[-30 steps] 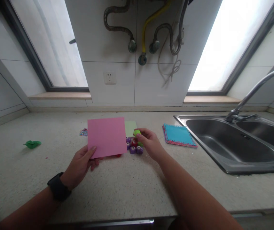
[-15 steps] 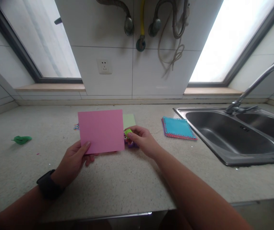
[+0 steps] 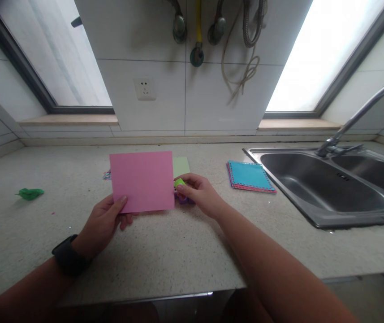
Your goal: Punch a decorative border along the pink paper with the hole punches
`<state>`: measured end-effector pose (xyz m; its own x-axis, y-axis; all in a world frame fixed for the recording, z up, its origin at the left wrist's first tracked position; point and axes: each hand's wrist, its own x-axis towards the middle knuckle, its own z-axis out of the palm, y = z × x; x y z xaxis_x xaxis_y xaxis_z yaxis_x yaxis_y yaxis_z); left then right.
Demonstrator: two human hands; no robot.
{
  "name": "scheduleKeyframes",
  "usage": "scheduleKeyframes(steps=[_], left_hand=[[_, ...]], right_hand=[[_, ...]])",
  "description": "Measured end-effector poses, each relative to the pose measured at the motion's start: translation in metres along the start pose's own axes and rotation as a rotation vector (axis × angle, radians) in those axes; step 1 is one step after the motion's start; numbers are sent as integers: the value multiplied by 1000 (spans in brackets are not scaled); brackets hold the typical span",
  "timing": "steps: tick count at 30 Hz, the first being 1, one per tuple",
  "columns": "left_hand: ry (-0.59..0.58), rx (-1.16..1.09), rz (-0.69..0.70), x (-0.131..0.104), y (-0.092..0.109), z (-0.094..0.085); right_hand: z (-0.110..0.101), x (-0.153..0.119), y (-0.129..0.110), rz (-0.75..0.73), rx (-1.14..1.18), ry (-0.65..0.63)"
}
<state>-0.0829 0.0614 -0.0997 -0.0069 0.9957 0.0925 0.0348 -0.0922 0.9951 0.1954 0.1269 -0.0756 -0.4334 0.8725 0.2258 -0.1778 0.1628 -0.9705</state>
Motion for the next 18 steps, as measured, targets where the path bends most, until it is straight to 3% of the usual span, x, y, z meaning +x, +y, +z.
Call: scheduleKeyframes(steps=[18], left_hand=[[-4, 35, 10, -1, 0, -1]], right_hand=[[-1, 0, 3, -32, 28, 21]])
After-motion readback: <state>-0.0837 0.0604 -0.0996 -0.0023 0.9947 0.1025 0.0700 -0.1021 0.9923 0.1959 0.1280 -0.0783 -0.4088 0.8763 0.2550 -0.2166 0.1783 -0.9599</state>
